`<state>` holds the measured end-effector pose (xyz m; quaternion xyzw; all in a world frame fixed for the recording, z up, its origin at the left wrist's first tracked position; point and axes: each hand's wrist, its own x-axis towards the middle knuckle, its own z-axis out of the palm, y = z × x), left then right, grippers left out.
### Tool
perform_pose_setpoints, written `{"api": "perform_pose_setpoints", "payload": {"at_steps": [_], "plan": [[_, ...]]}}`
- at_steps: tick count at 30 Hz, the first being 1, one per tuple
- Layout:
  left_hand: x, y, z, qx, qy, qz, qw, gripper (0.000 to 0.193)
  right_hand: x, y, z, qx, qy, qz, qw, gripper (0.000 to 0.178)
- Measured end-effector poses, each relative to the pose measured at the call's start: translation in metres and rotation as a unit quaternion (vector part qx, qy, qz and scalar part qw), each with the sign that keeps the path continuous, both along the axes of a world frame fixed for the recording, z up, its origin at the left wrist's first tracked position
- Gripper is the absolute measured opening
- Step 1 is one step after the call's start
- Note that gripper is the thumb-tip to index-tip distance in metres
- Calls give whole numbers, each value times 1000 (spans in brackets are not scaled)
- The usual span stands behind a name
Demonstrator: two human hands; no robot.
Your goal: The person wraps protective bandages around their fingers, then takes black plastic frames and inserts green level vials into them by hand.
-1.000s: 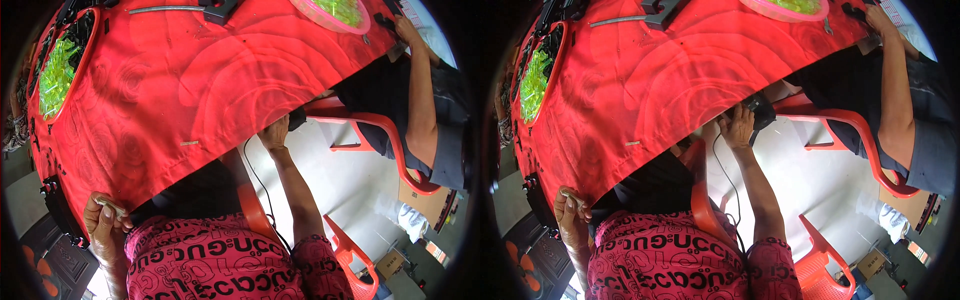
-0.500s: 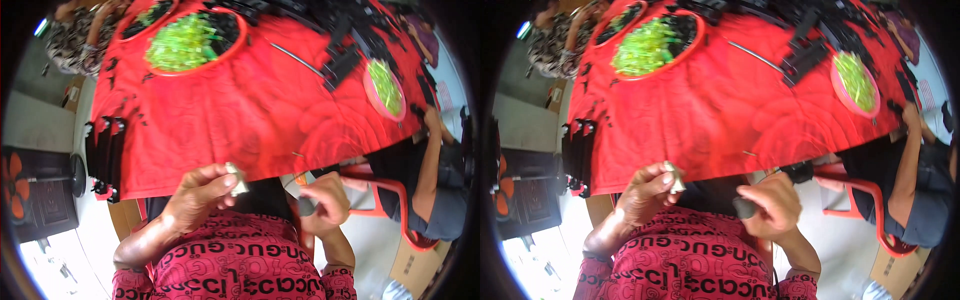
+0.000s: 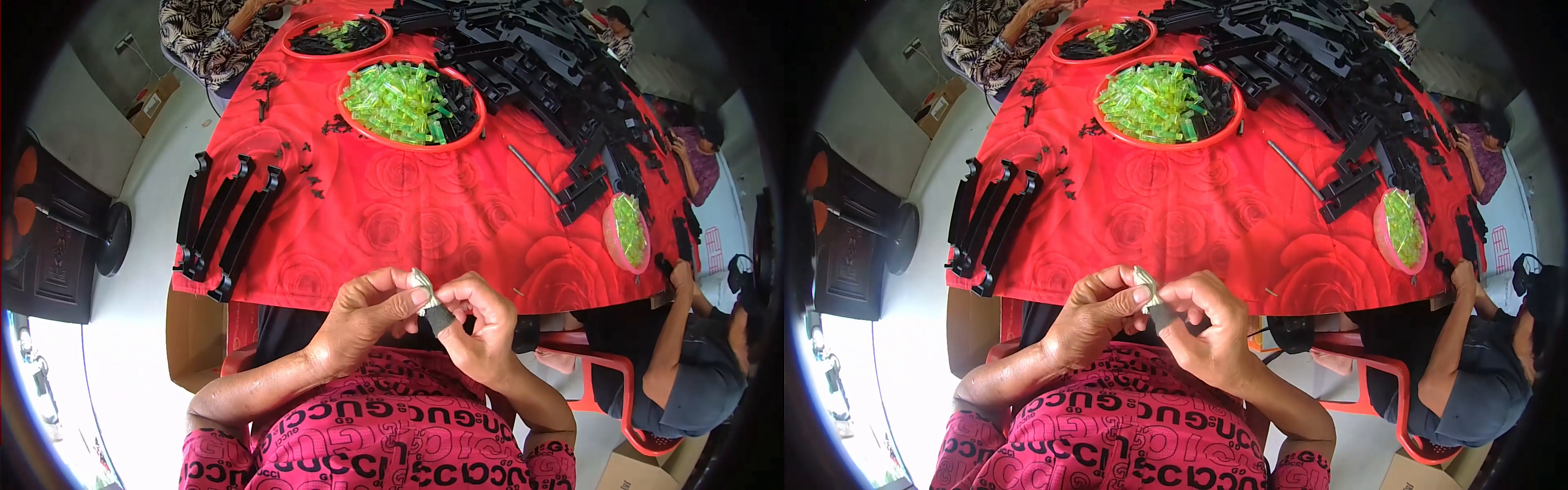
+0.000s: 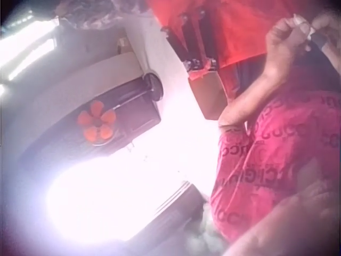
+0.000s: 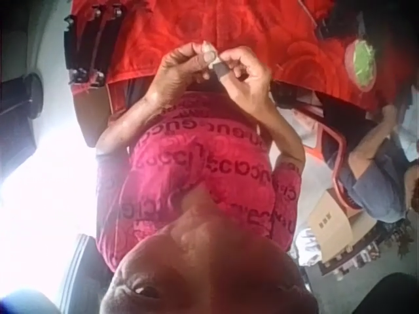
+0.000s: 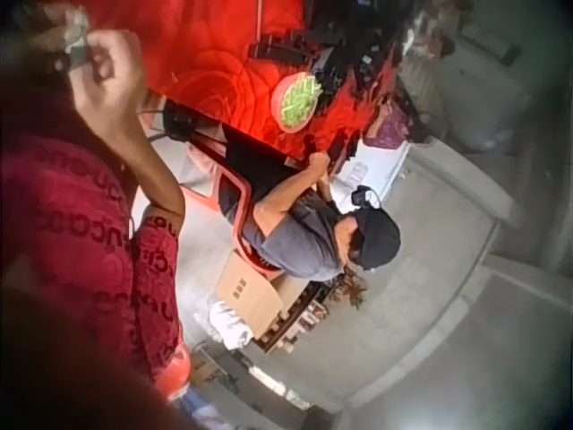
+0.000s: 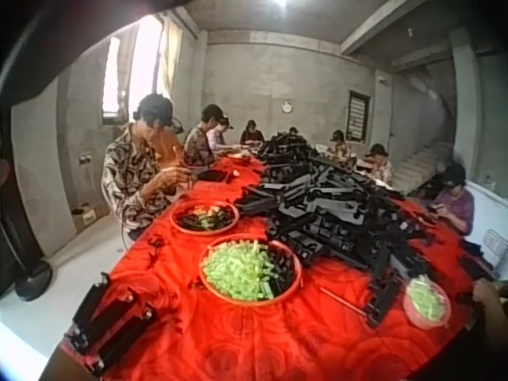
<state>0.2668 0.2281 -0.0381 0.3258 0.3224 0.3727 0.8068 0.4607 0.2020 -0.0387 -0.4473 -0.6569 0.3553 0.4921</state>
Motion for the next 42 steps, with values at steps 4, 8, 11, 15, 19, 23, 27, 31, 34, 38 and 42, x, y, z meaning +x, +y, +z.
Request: {"api": "perform_pose_setpoints", "payload": {"at_steps": [4,8,11,15,19,23,27,31,34,38,42], "plan": [[-4,5,0,26,5,32,999,26,-3,3,-3,-83,94,-8,992,14],[-7,5,-3,56,18,30,998,26,-4,-1,-2,-106,154,21,982,10],[-11,9,-11,41,6,19,999,26,-9,-4,-1,-123,199,26,972,9],[-9,3,-11,126,45,93,987,24,-6,-5,-6,-133,195,8,972,9],[-8,2,-4,355,212,40,910,19,-7,-5,-13,-87,111,8,990,11],[-5,3,-14,312,201,39,928,14,-5,-1,-22,-72,79,-19,994,14],[-4,0,-15,301,235,68,921,12,-2,0,-19,-28,-1,-40,999,16],[-2,2,-14,505,296,109,803,19,3,-2,-13,-17,-61,-68,996,18],[2,-3,-10,562,309,80,763,20,3,-2,-6,4,-89,-74,993,20],[5,-5,-11,509,321,90,793,15,5,2,-13,95,-115,-84,985,27],[11,-14,-10,258,245,77,932,14,7,8,-21,203,-167,-123,957,23]]}}
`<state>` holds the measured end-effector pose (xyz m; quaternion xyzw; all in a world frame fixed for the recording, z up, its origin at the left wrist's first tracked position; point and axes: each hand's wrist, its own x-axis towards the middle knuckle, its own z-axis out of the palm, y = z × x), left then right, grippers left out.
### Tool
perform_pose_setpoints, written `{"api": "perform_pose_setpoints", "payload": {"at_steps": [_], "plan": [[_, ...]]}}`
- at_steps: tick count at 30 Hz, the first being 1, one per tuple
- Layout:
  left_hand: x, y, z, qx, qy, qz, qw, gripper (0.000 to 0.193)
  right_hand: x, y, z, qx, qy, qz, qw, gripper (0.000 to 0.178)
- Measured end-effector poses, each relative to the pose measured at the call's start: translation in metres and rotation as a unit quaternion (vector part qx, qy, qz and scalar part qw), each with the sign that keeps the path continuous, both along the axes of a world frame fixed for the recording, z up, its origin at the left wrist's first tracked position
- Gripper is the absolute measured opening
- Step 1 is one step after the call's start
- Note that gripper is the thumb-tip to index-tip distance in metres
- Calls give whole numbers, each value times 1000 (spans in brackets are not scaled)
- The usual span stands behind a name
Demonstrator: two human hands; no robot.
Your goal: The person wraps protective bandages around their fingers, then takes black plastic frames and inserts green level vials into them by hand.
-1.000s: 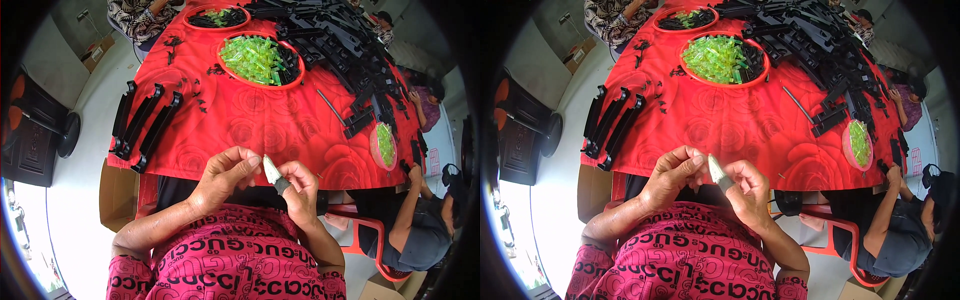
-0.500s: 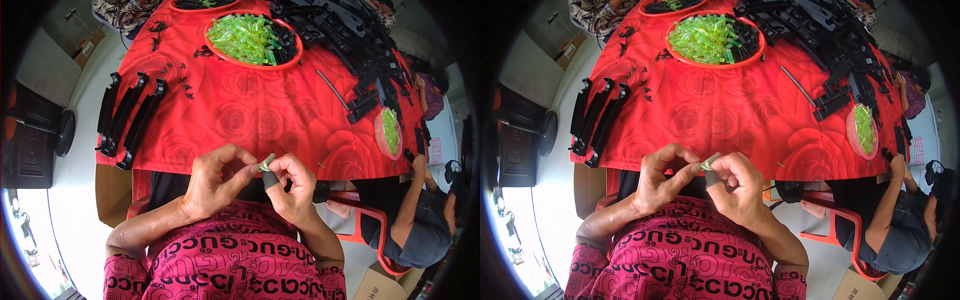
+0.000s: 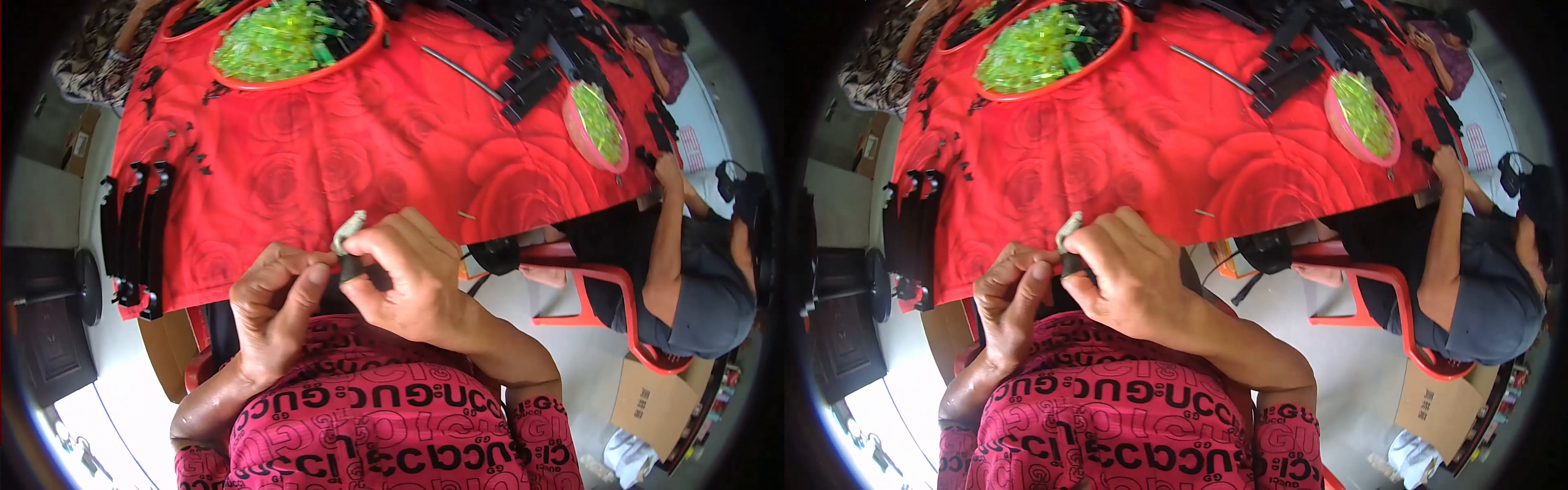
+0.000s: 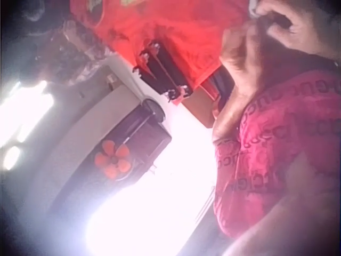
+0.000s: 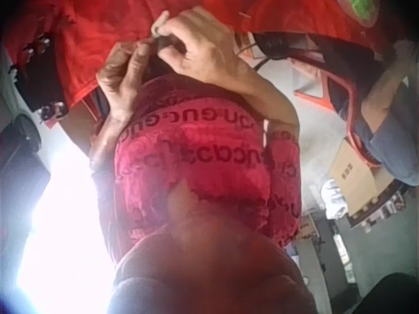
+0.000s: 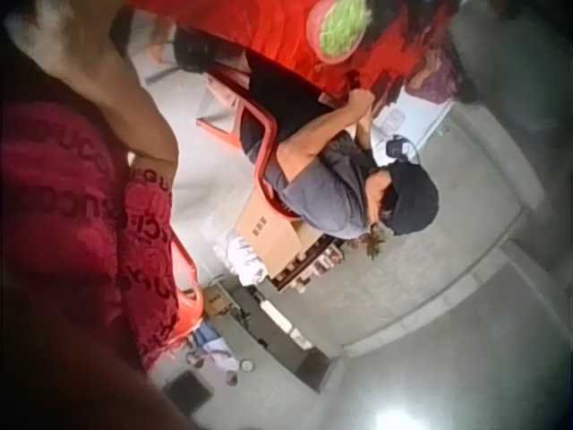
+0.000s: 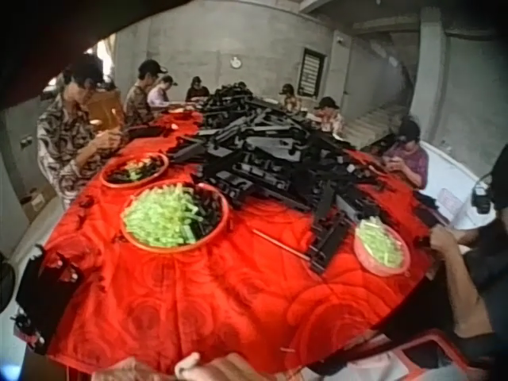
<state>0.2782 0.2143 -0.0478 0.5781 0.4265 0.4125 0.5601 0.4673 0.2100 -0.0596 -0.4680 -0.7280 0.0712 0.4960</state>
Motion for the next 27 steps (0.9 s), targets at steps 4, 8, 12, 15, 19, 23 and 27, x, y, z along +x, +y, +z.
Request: {"api": "perform_pose_setpoints", "payload": {"at_steps": [4,8,12,15,19,23,27], "plan": [[5,-1,-2,-138,-93,-14,986,23,3,2,-1,47,-60,-39,996,25],[10,0,-6,-289,-161,25,944,29,4,-1,-9,94,-115,-31,988,25],[7,4,-6,-339,-205,-4,918,19,1,-3,-7,133,-156,-10,979,35],[2,7,-8,-363,-227,-5,904,17,4,-1,-8,153,-182,-3,971,26],[2,9,-6,-358,-198,31,912,14,2,-1,-9,169,-182,-7,969,19],[-7,13,-7,-384,-264,-23,884,19,1,0,-9,181,-175,-4,968,12],[-2,12,0,-419,-309,-48,852,25,1,2,-9,188,-167,0,968,11]]}}
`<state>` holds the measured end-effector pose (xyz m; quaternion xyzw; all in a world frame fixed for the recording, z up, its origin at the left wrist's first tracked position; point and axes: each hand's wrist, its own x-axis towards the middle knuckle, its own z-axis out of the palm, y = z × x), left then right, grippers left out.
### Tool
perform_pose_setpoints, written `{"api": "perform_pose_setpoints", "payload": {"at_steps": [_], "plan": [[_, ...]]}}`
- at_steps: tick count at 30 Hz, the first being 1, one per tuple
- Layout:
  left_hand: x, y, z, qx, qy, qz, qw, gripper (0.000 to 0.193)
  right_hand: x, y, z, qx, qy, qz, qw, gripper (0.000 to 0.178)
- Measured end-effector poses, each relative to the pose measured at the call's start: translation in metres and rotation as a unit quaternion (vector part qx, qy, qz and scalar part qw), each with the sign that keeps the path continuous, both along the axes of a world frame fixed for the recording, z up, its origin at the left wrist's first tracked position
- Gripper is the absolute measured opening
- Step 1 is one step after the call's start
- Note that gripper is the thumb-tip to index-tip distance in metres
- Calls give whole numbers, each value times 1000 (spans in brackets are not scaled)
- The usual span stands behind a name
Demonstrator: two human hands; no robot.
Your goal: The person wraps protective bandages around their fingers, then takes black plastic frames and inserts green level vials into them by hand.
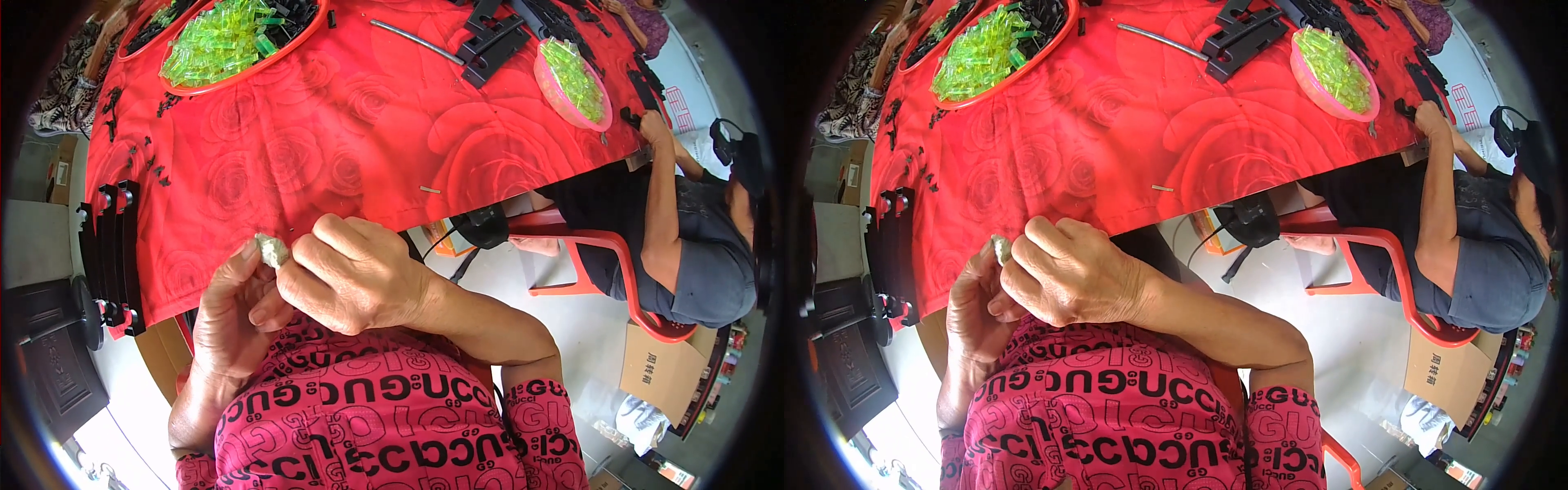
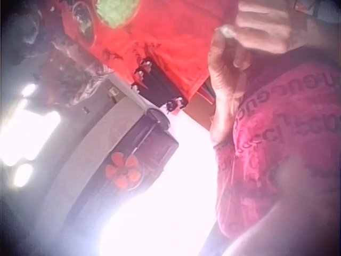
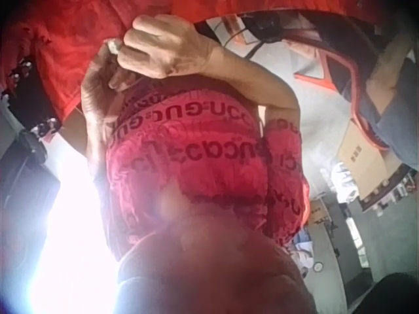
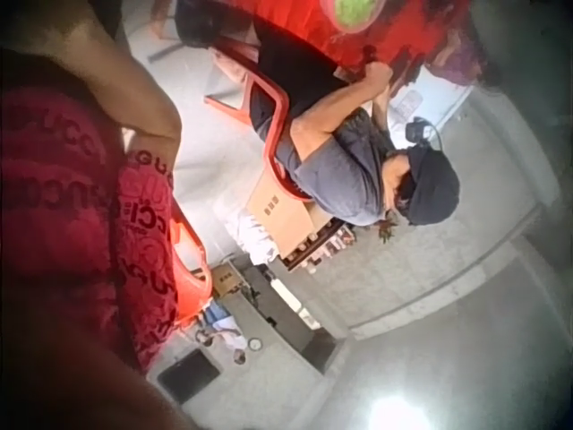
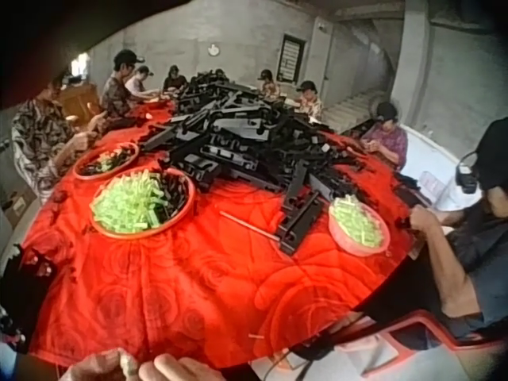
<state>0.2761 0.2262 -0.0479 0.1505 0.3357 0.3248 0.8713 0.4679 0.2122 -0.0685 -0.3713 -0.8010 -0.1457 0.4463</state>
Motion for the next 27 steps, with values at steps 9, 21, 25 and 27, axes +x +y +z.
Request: {"api": "perform_pose_setpoints", "payload": {"at_steps": [9,21,25,27], "plan": [[-9,9,1,30,23,-36,999,15,2,1,-6,-13,-14,50,999,13],[-13,17,0,57,42,-60,996,11,2,-2,5,-404,327,139,843,30],[-19,19,-2,83,31,-35,995,11,-3,-6,11,-438,338,145,821,31],[-18,18,0,103,45,-44,993,11,-3,-9,21,-484,375,142,777,23]]}}
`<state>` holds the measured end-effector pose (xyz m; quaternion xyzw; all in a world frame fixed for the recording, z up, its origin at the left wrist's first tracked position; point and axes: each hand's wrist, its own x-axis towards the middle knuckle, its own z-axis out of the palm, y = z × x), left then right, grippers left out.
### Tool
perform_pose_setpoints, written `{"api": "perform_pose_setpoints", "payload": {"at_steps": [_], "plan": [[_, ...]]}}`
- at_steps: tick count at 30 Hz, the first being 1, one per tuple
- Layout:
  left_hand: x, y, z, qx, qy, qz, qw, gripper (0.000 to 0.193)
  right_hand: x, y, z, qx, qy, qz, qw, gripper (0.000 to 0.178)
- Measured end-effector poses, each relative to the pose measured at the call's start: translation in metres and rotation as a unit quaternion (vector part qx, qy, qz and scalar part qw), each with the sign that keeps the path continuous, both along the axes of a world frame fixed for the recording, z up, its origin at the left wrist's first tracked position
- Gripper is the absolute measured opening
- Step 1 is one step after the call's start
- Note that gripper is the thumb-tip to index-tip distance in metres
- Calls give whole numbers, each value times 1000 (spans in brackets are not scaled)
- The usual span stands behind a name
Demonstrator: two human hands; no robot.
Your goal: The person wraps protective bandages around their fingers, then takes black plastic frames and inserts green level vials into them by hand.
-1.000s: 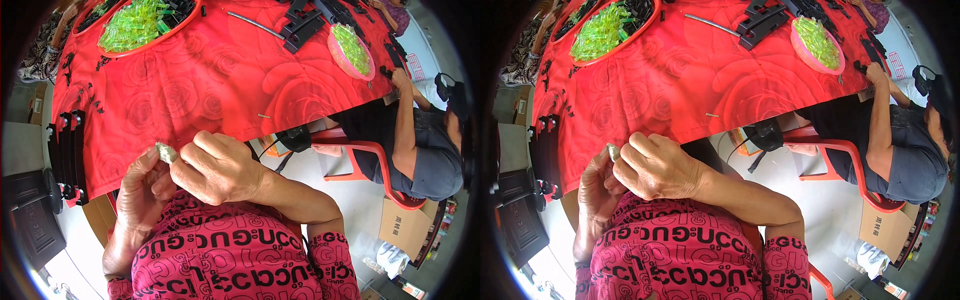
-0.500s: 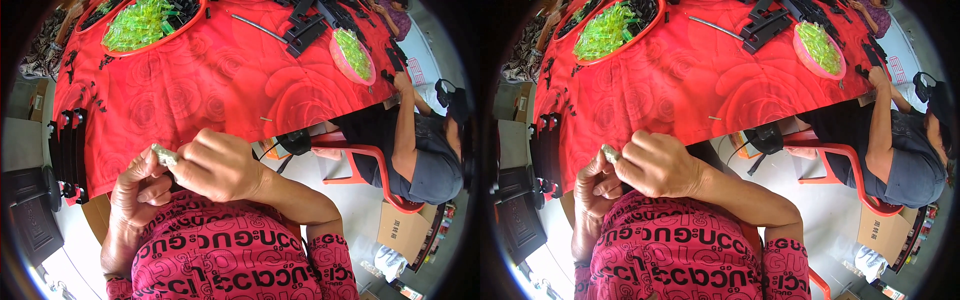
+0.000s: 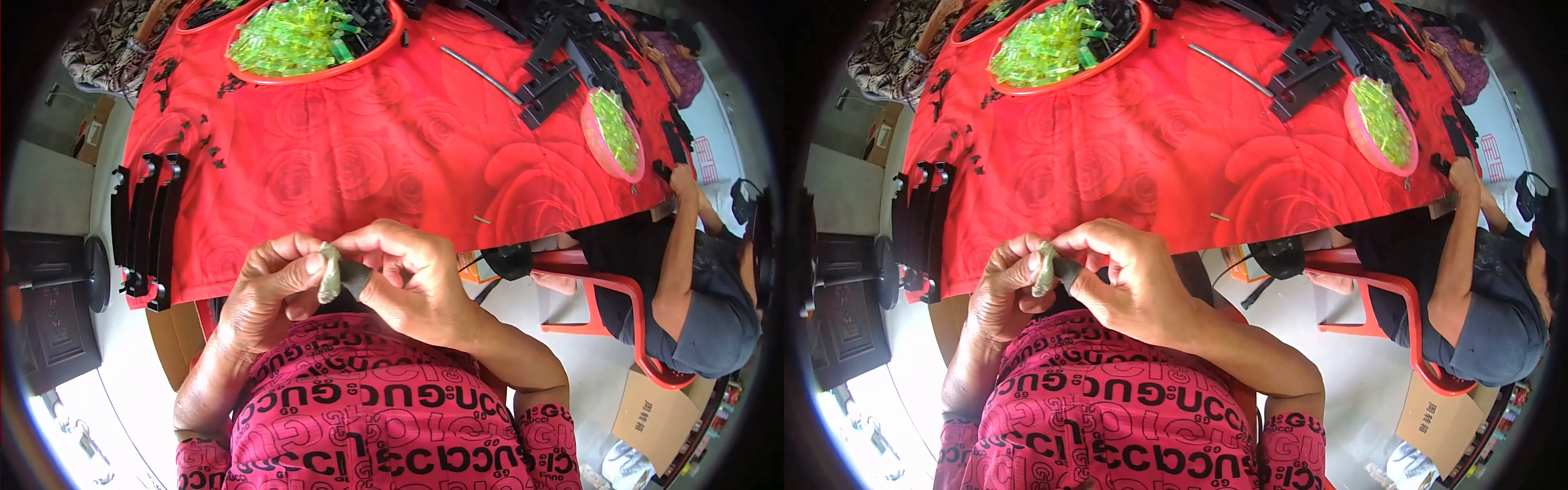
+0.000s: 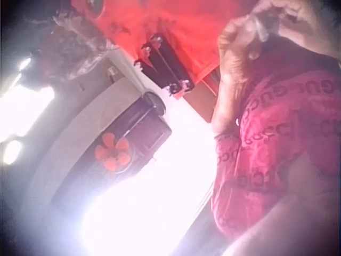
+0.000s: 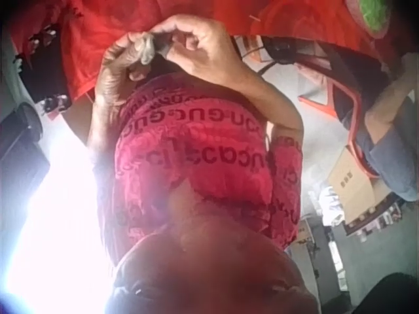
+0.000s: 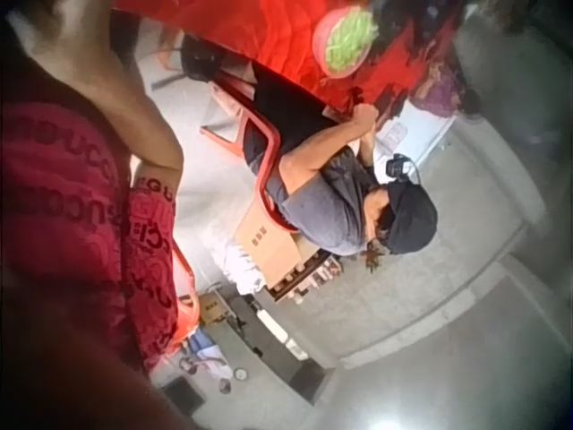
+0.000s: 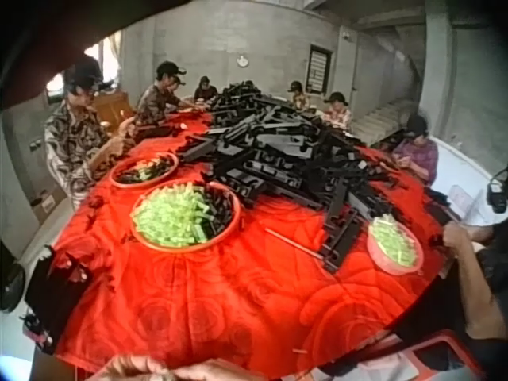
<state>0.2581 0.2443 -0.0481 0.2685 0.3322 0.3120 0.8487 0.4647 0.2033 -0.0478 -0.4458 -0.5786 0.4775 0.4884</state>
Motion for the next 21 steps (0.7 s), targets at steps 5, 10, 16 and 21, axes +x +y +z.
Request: {"api": "perform_pose_setpoints", "payload": {"at_steps": [5,10,16,21], "plan": [[1,-4,2,20,21,-11,1000,12,4,1,1,-45,30,37,998,14],[-3,-1,9,121,87,-54,987,12,3,3,-1,-94,53,56,993,10],[0,-9,13,-39,-17,6,999,17,-3,7,4,-93,6,77,993,15],[-10,-3,17,-17,-8,-109,994,18,-2,8,5,-103,115,68,986,10]]}}
